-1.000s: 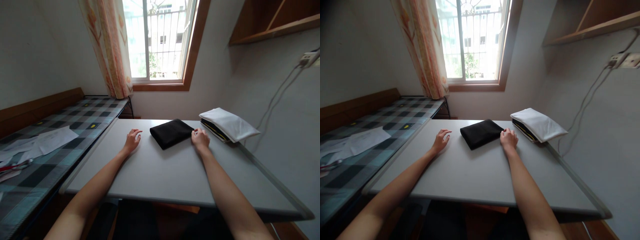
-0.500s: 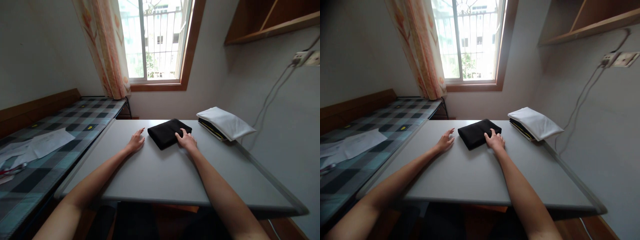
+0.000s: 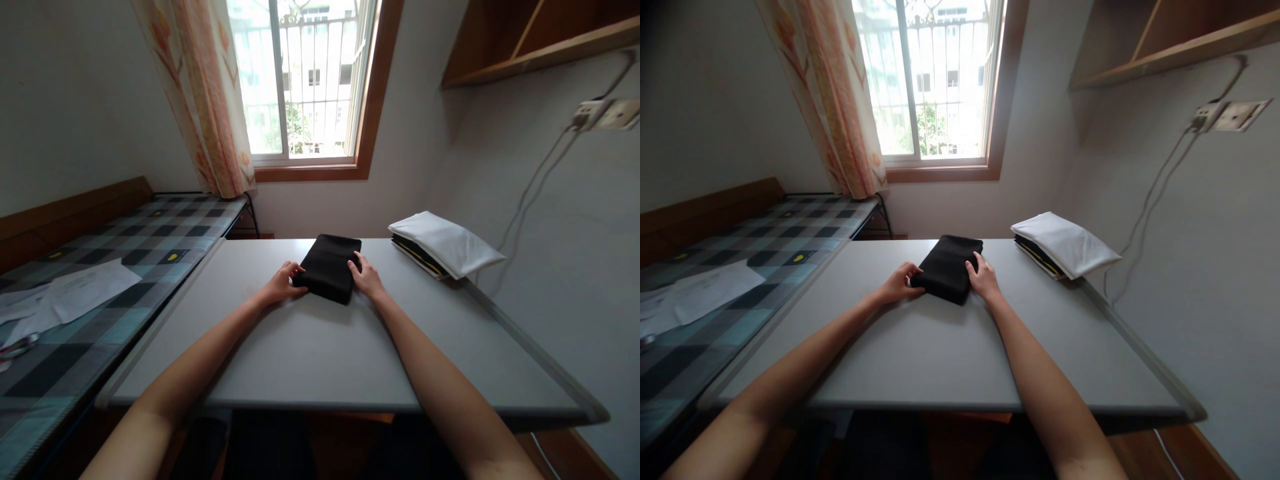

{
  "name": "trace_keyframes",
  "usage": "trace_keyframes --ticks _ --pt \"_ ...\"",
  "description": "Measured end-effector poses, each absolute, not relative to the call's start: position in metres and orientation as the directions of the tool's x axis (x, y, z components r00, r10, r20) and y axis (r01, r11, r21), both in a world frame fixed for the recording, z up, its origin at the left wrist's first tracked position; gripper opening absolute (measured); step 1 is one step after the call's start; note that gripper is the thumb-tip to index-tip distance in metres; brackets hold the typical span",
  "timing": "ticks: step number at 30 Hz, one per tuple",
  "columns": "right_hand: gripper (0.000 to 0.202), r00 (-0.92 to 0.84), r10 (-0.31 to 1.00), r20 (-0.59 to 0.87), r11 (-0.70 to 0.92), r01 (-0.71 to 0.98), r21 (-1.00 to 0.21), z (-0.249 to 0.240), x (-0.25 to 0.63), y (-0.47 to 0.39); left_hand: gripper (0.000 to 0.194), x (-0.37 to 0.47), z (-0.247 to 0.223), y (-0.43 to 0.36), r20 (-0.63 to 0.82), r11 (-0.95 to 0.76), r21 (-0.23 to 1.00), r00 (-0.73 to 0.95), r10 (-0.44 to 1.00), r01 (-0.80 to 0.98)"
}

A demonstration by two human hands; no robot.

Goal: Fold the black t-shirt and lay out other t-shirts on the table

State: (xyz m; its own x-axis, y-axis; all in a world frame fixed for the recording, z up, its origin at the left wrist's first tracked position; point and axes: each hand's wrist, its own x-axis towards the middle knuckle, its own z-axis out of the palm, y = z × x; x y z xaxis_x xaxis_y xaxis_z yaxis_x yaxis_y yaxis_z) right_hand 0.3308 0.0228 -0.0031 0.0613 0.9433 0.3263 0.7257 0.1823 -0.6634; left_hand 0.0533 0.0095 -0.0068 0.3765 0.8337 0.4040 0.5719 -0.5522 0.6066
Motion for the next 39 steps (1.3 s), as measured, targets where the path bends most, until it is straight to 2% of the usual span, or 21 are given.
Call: trace_keyframes --ticks 5,10,14,21,23,26,28,30,32,34,36,39 --pt "0.046 0.068 0.932 0.355 0.214 0.688 -0.693 -0.001 0.336 0.024 0.031 0.059 -0.001 -0.012 0.426 -0.647 0.537 0.489 0.761 0.54" --pt "0.042 0.027 0.965 0.262 0.177 0.669 -0.722 0.0 0.337 0.021 0.034 0.059 0.0 -0.018 0.497 -0.708 0.455 0.506 0.705 0.54" --pt "0.037 0.035 0.969 0.246 0.147 0.718 -0.681 -0.006 0.338 0.022 0.021 0.057 -0.004 -0.019 0.449 -0.708 0.422 0.548 0.706 0.567" --pt "0.034 -0.005 0.964 0.266 0.19 0.714 -0.674 -0.004 0.341 0.019 0.021 0.056 -0.01 -0.021 0.452 -0.685 0.407 0.518 0.726 0.604" --pt "0.034 -0.026 0.955 0.297 0.23 0.696 -0.68 -0.003 0.342 0.019 0.02 0.058 -0.007 -0.022 0.453 -0.688 0.348 0.528 0.718 0.636" --pt "0.037 -0.078 0.942 0.327 0.3 0.634 -0.713 -0.004 0.34 0.017 0.015 0.053 0.0 -0.02 0.43 -0.677 0.184 0.561 0.707 0.713" --pt "0.038 -0.171 0.938 0.303 0.344 0.579 -0.739 -0.005 0.332 0.013 0.013 0.04 0.005 -0.014 0.424 -0.565 0.08 0.485 0.765 0.821" --pt "0.037 -0.302 0.909 0.287 0.411 0.539 -0.735 -0.005 0.321 0.006 0.018 0.019 0.007 -0.005 0.448 -0.341 0.049 0.284 0.848 0.939" --pt "0.033 -0.38 0.864 0.329 0.497 0.547 -0.674 -0.001 0.309 -0.001 0.021 0.0 0.007 0.001 0.45 -0.147 0.105 0.084 0.889 0.984" --pt "0.033 -0.343 0.829 0.442 0.555 0.601 -0.575 0.006 0.301 -0.006 0.022 -0.011 0.007 0.004 0.49 -0.072 0.192 -0.032 0.871 0.979" --pt "0.036 -0.227 0.788 0.573 0.557 0.659 -0.505 0.011 0.301 -0.006 0.023 -0.006 0.01 0.001 0.583 -0.161 0.237 -0.008 0.813 0.958" --pt "0.037 -0.063 0.746 0.663 0.486 0.733 -0.476 0.01 0.314 0.003 0.026 0.023 0.015 -0.014 0.674 -0.456 0.147 0.248 0.696 0.878"
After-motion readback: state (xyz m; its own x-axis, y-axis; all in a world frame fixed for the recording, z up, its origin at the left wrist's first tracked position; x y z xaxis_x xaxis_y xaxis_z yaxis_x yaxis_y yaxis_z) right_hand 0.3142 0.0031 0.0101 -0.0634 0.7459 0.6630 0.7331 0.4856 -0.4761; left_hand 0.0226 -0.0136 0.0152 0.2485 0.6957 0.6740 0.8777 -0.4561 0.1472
